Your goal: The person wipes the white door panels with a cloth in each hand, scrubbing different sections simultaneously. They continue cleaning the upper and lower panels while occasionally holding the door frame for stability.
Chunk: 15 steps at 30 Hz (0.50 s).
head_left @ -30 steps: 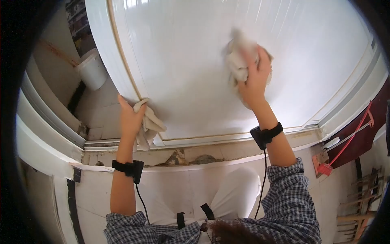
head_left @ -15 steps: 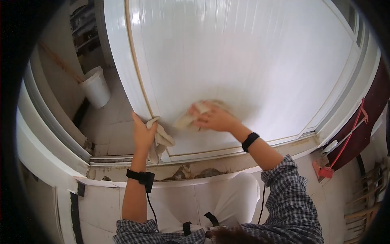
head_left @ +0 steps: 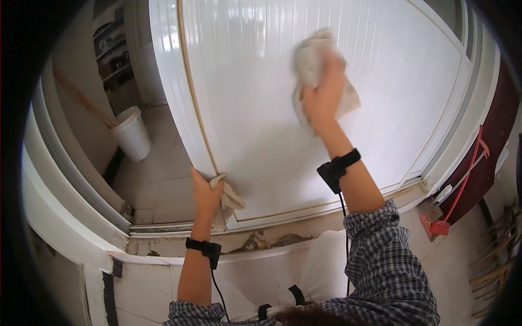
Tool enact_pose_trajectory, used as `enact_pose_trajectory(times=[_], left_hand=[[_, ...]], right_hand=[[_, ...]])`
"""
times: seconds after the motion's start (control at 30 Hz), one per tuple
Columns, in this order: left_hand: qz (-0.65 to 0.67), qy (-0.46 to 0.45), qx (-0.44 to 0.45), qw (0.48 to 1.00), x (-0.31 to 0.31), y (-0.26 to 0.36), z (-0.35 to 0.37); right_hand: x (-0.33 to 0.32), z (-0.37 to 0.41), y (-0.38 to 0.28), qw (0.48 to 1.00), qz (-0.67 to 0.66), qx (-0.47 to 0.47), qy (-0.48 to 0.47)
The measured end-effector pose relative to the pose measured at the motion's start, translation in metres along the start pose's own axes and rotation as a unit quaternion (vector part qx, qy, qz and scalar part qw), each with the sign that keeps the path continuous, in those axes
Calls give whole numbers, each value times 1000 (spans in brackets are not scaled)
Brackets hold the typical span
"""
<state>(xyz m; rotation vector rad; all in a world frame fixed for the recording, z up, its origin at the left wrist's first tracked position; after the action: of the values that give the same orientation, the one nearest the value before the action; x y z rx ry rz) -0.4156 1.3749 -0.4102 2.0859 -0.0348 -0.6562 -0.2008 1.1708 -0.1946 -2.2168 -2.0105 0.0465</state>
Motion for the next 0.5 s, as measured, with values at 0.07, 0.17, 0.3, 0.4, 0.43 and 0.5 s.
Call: enact_pose_trajectory(times=[0.07,0.17,0.3,0.4,0.43,0.5], left_hand=[[-2,6,9,1000,4,-8,-2],[21,7,11,1000,9,-18,-3],[46,0,22,999,5,-11,-2],[20,4,24,999,4,-9,-1],[6,5,20,1000,3,-6,0],[-2,3,16,1000,2,-3,0]], right_hand=[[9,22,-11,988,78,-119,-61],[10,44,-7,967,110,-203,-106],[-5,32,-2,977,64,-157,-128],[-11,20,-5,989,90,-76,-92],[-12,17,-3,989,105,-69,-80],[-14,10,0,988,136,-53,-57]])
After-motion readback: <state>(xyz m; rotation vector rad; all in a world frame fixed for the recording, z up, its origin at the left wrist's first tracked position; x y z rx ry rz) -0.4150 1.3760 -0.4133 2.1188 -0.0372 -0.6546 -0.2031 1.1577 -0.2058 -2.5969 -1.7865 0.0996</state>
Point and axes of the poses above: each hand's wrist, its own z-axis away from the middle knuckle, its own x-axis out of the palm, y = z × x, the point moved 2 cm from there along -z, towards the middle knuckle, and after that the axes turned 1 degree about -x, right-handed, at the moved point
